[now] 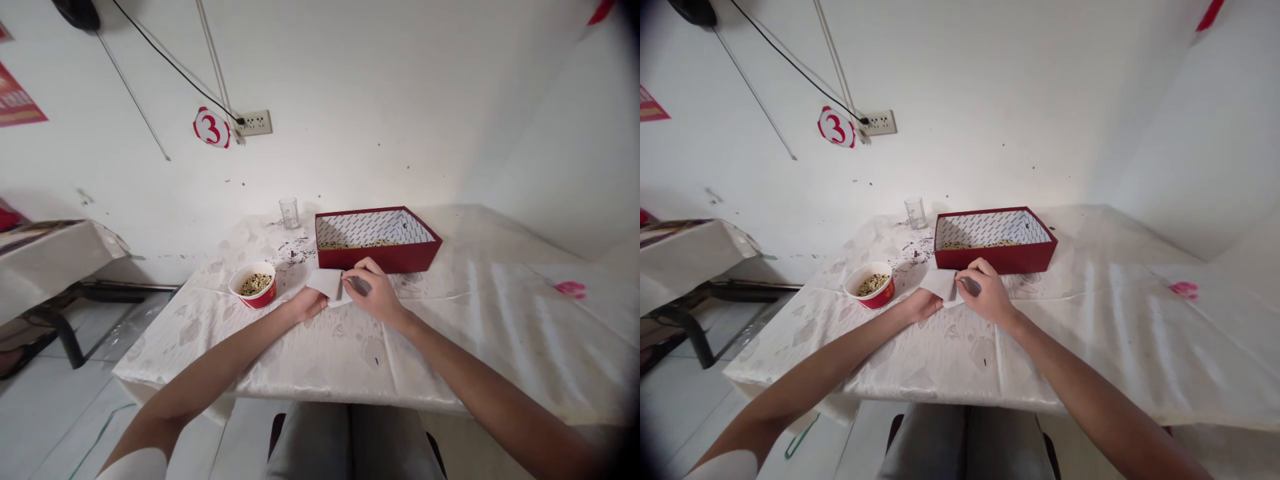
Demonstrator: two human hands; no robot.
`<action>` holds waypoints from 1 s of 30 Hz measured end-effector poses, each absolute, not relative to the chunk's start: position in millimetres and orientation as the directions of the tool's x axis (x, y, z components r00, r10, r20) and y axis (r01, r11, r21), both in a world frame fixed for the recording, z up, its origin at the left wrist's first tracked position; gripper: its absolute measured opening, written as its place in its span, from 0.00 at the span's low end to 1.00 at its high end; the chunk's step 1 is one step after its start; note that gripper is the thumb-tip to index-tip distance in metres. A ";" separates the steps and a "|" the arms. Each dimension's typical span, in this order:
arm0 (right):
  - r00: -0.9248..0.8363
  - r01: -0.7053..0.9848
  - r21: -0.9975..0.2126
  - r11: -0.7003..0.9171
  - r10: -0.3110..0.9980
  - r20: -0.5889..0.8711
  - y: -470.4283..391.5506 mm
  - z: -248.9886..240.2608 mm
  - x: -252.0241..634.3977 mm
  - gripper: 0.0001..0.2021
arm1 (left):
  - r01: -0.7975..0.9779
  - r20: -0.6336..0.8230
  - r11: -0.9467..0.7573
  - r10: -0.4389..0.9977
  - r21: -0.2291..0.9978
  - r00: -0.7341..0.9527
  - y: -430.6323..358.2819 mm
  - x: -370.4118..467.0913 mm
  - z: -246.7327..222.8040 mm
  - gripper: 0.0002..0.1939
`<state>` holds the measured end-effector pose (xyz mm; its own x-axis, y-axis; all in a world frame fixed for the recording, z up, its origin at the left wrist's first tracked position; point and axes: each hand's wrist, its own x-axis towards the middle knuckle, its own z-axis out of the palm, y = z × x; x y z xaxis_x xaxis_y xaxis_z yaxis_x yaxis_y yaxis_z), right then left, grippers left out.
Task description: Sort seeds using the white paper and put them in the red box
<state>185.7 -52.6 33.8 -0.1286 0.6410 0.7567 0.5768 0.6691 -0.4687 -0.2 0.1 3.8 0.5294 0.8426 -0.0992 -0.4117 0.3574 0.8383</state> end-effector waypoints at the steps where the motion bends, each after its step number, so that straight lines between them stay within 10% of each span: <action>1: -0.119 0.577 -0.473 0.666 0.642 0.757 -52.9 34.4 185.6 0.06 | -0.422 -0.088 0.361 0.836 0.832 0.542 0.6 -0.4 3.8 0.25; 30: -0.254 0.580 -0.339 0.741 0.560 0.789 -56.5 33.3 189.9 0.10 | -0.350 -0.107 0.369 0.804 0.861 0.585 6.1 -8.7 -1.9 0.08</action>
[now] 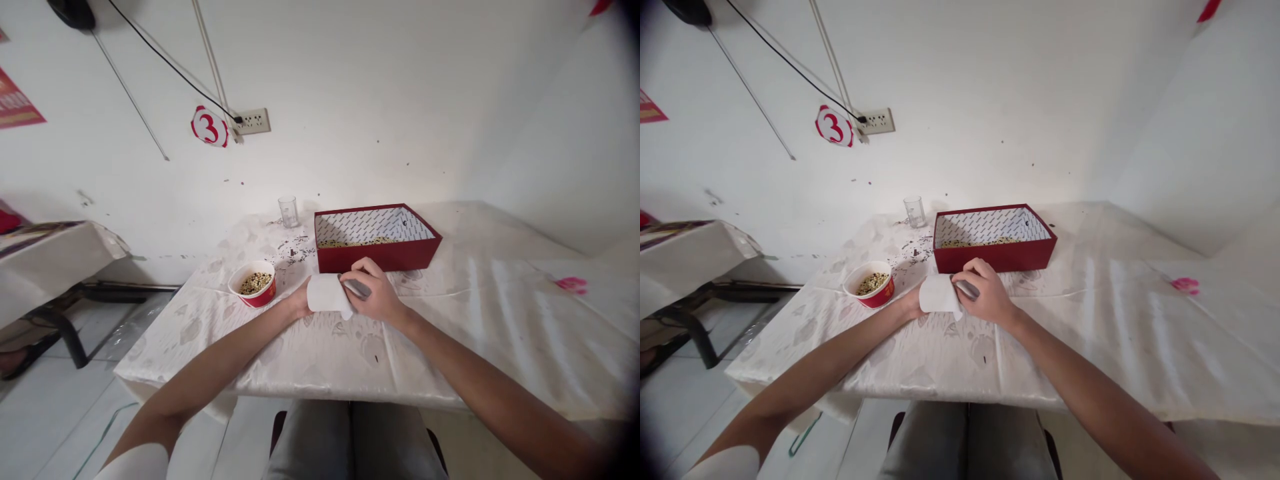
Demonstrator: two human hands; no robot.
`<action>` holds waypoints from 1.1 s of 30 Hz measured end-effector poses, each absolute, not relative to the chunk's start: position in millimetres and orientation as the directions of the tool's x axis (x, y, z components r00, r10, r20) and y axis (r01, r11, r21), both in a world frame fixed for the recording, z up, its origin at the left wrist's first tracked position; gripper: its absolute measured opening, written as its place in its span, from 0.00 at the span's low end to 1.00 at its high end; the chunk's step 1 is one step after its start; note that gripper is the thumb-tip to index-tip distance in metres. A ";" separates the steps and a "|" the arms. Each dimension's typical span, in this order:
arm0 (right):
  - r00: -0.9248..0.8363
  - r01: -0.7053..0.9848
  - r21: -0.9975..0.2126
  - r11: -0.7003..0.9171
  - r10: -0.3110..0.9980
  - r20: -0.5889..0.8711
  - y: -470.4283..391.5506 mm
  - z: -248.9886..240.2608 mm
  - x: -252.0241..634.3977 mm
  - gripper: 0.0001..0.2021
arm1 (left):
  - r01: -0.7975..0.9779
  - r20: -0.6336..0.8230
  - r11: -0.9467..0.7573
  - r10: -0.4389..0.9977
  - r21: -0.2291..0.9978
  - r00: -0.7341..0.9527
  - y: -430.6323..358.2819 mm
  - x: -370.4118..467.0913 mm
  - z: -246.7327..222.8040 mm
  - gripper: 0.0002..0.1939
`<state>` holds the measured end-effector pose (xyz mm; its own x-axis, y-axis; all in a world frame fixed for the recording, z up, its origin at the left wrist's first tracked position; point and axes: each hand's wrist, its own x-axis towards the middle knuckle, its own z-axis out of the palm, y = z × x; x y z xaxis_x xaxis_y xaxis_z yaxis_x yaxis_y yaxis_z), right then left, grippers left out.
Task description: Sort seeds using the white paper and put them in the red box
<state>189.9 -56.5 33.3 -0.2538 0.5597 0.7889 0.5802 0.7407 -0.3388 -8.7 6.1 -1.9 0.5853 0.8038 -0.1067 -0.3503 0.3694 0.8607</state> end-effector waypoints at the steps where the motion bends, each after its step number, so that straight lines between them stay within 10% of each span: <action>1: -0.262 0.585 -0.321 0.745 0.548 0.794 -55.8 33.1 190.8 0.10 | -0.348 -0.102 0.369 0.799 0.862 0.593 5.0 -8.2 -1.6 0.08; 8: -0.267 0.691 -0.233 0.685 0.540 0.798 -50.6 33.4 195.5 0.08 | -0.391 -0.024 0.317 0.802 0.864 0.597 -2.7 -4.7 4.3 0.15; 15: 0.020 0.517 -0.483 0.707 0.554 0.832 -60.8 63.5 162.4 0.06 | -0.413 -0.085 0.394 0.799 0.821 0.595 7.0 -5.4 -8.1 0.18; 21: -0.057 0.421 -0.445 0.790 0.513 0.857 -43.6 96.8 93.4 0.11 | -0.419 -0.042 0.333 0.821 0.845 0.570 -2.1 -6.2 1.1 0.07; 27: -0.460 0.634 -0.205 0.746 0.577 0.675 -13.2 109.3 45.5 0.10 | -0.366 -0.114 0.353 0.835 0.861 0.538 -4.9 -12.3 6.1 0.10; 33: -0.291 0.827 -0.216 0.518 0.725 0.624 23.9 134.9 111.1 0.14 | -0.456 -0.113 0.370 0.860 0.809 0.498 2.1 1.8 1.2 0.09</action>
<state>111.1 23.9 134.9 -0.2914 0.7251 0.6240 0.8275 0.5183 -0.2158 1.8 2.1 1.2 0.4982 0.8597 -0.1129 -0.4557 0.3704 0.8094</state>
